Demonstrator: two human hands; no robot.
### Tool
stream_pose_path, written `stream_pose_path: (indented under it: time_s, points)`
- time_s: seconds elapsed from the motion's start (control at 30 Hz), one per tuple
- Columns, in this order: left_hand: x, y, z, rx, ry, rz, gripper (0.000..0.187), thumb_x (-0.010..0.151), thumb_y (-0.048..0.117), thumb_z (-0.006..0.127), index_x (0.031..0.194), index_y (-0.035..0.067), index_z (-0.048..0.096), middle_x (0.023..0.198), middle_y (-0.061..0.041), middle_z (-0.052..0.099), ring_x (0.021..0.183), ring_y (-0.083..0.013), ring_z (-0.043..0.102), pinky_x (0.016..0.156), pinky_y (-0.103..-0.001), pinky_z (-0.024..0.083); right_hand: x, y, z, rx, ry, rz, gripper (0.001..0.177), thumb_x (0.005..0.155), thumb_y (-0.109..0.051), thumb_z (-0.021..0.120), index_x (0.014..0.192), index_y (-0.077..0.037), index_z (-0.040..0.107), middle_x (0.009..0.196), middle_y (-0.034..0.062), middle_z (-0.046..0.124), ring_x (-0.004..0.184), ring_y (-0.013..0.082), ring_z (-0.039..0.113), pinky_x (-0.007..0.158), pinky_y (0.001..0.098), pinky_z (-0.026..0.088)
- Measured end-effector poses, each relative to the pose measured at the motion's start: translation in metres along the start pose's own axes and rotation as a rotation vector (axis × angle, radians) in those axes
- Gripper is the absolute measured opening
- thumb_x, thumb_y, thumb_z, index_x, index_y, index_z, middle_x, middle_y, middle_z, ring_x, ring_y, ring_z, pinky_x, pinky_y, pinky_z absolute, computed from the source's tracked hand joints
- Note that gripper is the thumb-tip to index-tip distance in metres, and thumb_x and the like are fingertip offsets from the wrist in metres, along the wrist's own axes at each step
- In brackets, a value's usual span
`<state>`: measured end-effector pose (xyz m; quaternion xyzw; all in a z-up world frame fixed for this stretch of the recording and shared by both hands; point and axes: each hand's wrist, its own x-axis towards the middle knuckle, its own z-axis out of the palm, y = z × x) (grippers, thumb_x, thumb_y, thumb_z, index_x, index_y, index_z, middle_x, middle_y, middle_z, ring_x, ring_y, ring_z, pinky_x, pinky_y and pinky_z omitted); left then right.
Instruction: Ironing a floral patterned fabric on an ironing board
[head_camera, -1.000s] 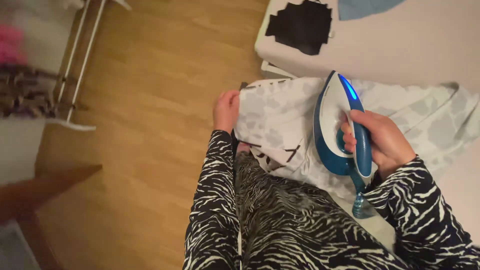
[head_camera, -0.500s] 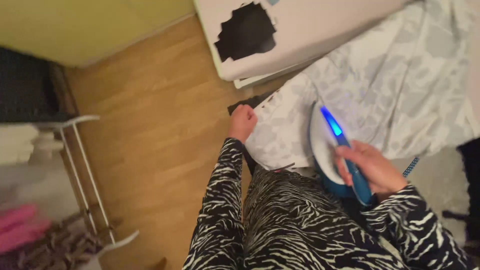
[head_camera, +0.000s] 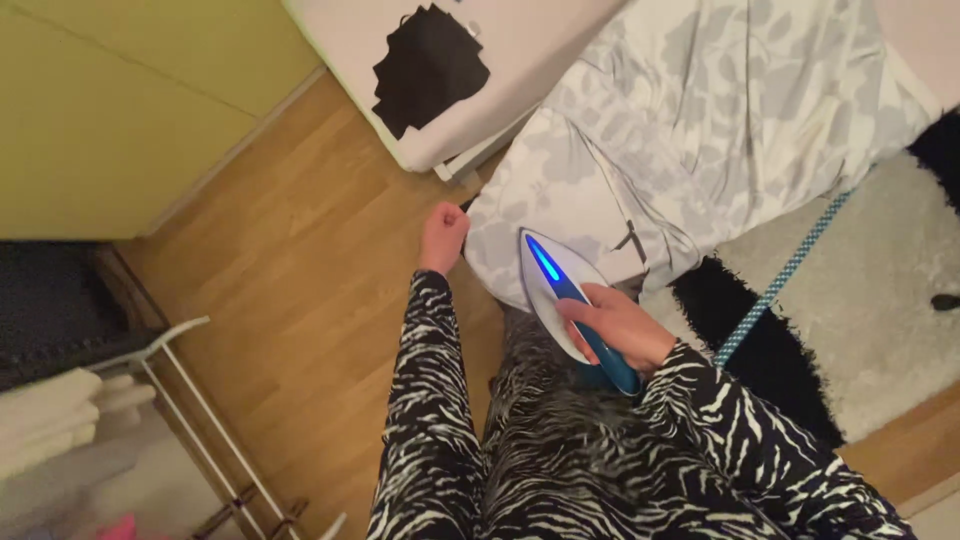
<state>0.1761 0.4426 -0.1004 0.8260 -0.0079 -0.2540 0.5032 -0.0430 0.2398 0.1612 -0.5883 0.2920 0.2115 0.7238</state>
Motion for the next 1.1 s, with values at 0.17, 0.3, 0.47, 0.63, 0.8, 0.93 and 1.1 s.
stream_pose_path:
  time_s: [0.17, 0.3, 0.47, 0.63, 0.8, 0.93, 1.1]
  points:
    - [-0.001, -0.024, -0.004, -0.030, -0.079, -0.003, 0.015, 0.089, 0.028, 0.069, 0.095, 0.014, 0.066, 0.084, -0.005, 0.062, 0.085, -0.0182, 0.060, 0.082, -0.037, 0.051, 0.024, 0.010, 0.028, 0.204, 0.245, 0.043, 0.036, 0.096, -0.026, 0.070, 0.075, 0.001, 0.058, 0.040, 0.0202, 0.050, 0.030, 0.0288, 0.055, 0.031, 0.0348, 0.045]
    - [0.019, -0.027, -0.011, -0.019, -0.194, 0.010, 0.017, 0.090, 0.029, 0.071, 0.101, 0.015, 0.068, 0.090, -0.007, 0.067, 0.089, -0.0217, 0.063, 0.087, -0.038, 0.052, 0.058, -0.017, 0.029, 0.344, 0.491, -0.060, 0.028, 0.101, -0.024, 0.065, 0.087, -0.001, 0.055, 0.049, 0.0161, 0.054, 0.038, 0.0242, 0.059, 0.037, 0.0345, 0.052]
    - [0.050, -0.008, -0.021, 0.042, -0.382, -0.002, 0.012, 0.091, 0.030, 0.068, 0.098, 0.020, 0.066, 0.089, -0.001, 0.071, 0.085, -0.0154, 0.069, 0.085, -0.035, 0.055, 0.089, -0.027, 0.027, 0.391, 0.579, -0.137, 0.030, 0.105, -0.027, 0.061, 0.088, -0.003, 0.054, 0.056, 0.0149, 0.056, 0.042, 0.0246, 0.060, 0.038, 0.0349, 0.052]
    - [0.095, 0.089, -0.004, 0.135, -0.397, 0.220, 0.024, 0.100, 0.038, 0.061, 0.104, 0.015, 0.062, 0.097, -0.014, 0.066, 0.098, -0.0287, 0.067, 0.091, -0.045, 0.051, 0.065, -0.010, 0.055, 0.269, 0.406, -0.119, 0.045, 0.100, -0.033, 0.064, 0.068, -0.001, 0.058, 0.037, 0.0156, 0.052, 0.027, 0.0219, 0.054, 0.028, 0.0276, 0.042]
    - [0.099, 0.196, 0.046, 0.523, -0.446, 0.635, 0.042, 0.092, 0.050, 0.068, 0.112, 0.017, 0.051, 0.117, -0.008, 0.053, 0.119, -0.0349, 0.057, 0.097, -0.053, 0.053, 0.054, -0.006, 0.062, 0.189, 0.352, -0.063, 0.021, 0.092, -0.015, 0.069, 0.082, 0.001, 0.061, 0.052, 0.0185, 0.061, 0.028, 0.0231, 0.058, 0.030, 0.0321, 0.048]
    - [0.122, 0.209, 0.070, 0.643, -0.447, 0.698, 0.028, 0.095, 0.035, 0.066, 0.109, 0.014, 0.054, 0.117, -0.010, 0.056, 0.119, -0.0343, 0.059, 0.095, -0.053, 0.055, 0.070, -0.015, 0.042, 0.224, 0.529, -0.101, 0.037, 0.101, -0.030, 0.060, 0.078, 0.000, 0.060, 0.039, 0.0171, 0.056, 0.029, 0.0254, 0.057, 0.032, 0.0337, 0.045]
    - [0.136, 0.206, 0.068, 0.439, -0.507, 0.570, 0.023, 0.094, 0.037, 0.065, 0.097, 0.018, 0.052, 0.091, -0.013, 0.059, 0.098, -0.0372, 0.065, 0.086, -0.049, 0.055, 0.086, -0.018, 0.023, 0.299, 0.641, -0.127, 0.040, 0.103, -0.030, 0.062, 0.079, 0.002, 0.055, 0.043, 0.0182, 0.053, 0.028, 0.0253, 0.055, 0.026, 0.0345, 0.046]
